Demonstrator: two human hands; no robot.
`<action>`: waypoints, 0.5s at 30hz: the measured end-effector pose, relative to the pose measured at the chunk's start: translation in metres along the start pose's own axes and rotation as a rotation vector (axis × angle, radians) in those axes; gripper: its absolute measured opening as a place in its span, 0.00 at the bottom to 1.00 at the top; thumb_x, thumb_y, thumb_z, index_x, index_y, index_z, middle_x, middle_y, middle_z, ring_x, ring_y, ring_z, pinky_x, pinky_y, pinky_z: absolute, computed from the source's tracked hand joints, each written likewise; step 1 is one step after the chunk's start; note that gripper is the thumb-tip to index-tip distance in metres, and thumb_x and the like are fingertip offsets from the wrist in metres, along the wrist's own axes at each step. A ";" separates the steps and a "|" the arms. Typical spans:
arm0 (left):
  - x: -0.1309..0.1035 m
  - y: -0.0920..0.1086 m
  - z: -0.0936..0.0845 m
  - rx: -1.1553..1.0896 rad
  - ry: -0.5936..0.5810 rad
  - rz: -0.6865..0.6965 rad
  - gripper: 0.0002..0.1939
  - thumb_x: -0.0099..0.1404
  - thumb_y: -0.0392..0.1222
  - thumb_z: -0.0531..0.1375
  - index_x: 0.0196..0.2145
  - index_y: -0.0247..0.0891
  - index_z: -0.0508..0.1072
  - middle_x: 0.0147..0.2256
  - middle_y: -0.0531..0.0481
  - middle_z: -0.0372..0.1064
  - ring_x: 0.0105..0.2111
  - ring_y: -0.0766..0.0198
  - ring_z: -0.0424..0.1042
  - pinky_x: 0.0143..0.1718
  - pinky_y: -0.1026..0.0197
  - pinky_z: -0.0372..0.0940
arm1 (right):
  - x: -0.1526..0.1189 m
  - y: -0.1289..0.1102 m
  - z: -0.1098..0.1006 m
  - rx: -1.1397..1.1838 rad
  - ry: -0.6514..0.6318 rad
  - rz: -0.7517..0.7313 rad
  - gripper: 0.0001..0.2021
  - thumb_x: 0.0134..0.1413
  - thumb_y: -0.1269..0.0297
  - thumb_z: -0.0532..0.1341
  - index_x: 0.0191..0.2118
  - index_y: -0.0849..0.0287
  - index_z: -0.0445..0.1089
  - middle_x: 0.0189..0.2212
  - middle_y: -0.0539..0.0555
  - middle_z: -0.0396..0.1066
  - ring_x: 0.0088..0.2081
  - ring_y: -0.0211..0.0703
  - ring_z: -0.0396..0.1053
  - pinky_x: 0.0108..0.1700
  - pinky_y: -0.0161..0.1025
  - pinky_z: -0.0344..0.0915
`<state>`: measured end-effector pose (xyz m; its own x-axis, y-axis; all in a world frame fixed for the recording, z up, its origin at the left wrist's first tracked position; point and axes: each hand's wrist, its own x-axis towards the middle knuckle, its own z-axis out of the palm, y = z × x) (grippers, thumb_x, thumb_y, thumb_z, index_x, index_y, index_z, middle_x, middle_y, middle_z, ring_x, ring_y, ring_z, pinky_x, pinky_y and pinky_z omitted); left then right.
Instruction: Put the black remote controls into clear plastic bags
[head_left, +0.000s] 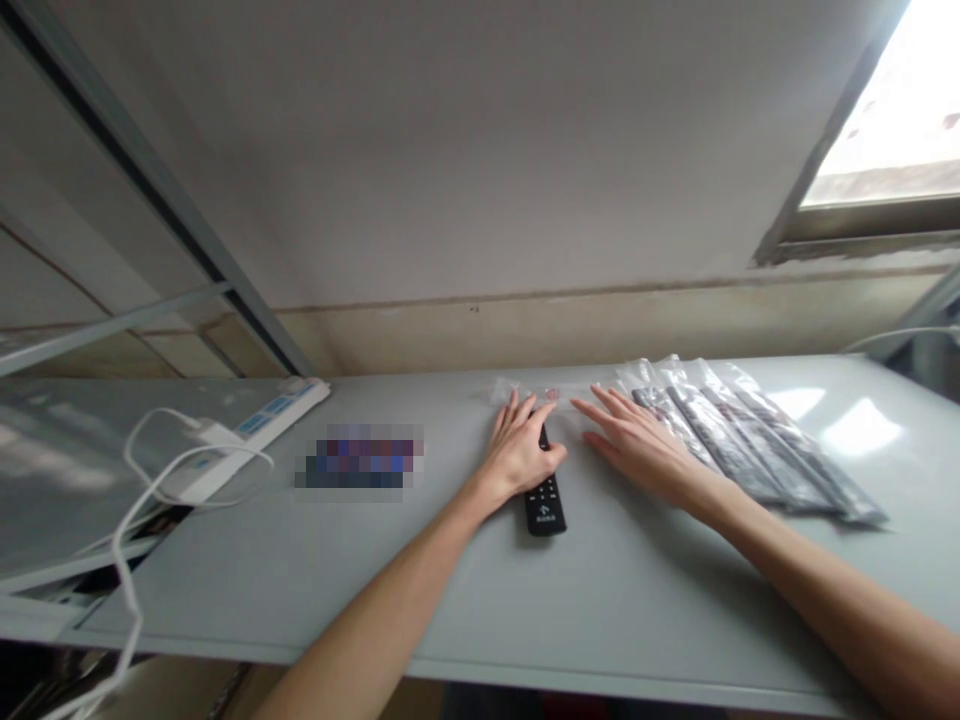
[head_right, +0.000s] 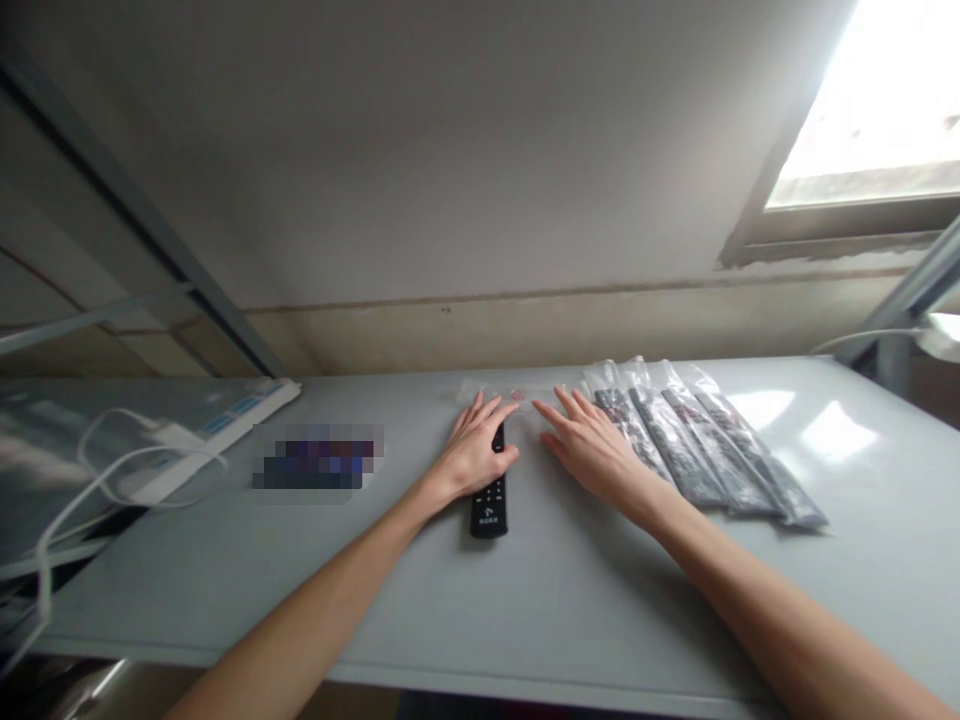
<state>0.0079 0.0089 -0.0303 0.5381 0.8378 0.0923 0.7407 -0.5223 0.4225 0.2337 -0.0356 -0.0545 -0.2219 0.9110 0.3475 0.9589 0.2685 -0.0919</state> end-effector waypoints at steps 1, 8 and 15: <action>0.000 -0.001 0.001 0.000 0.000 0.008 0.38 0.67 0.46 0.62 0.73 0.40 0.63 0.76 0.40 0.52 0.79 0.40 0.39 0.77 0.38 0.44 | -0.001 -0.001 0.003 -0.004 -0.043 -0.005 0.27 0.76 0.56 0.52 0.75 0.52 0.62 0.73 0.66 0.61 0.71 0.67 0.63 0.65 0.62 0.68; 0.002 -0.008 0.009 -0.028 0.014 0.055 0.37 0.66 0.47 0.62 0.71 0.43 0.65 0.76 0.40 0.50 0.78 0.37 0.40 0.76 0.33 0.44 | -0.002 0.004 0.008 -0.002 -0.132 -0.096 0.28 0.79 0.53 0.47 0.76 0.53 0.60 0.74 0.68 0.59 0.73 0.69 0.59 0.67 0.65 0.66; -0.001 -0.002 0.001 -0.034 -0.067 0.142 0.38 0.66 0.45 0.63 0.72 0.47 0.65 0.78 0.45 0.44 0.79 0.41 0.32 0.77 0.32 0.37 | -0.003 0.002 0.011 0.007 -0.125 -0.089 0.27 0.79 0.54 0.46 0.76 0.53 0.60 0.73 0.67 0.60 0.73 0.69 0.59 0.68 0.65 0.65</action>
<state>0.0064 0.0091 -0.0321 0.6629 0.7429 0.0932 0.6421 -0.6281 0.4396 0.2340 -0.0340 -0.0662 -0.3269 0.9151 0.2361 0.9332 0.3520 -0.0722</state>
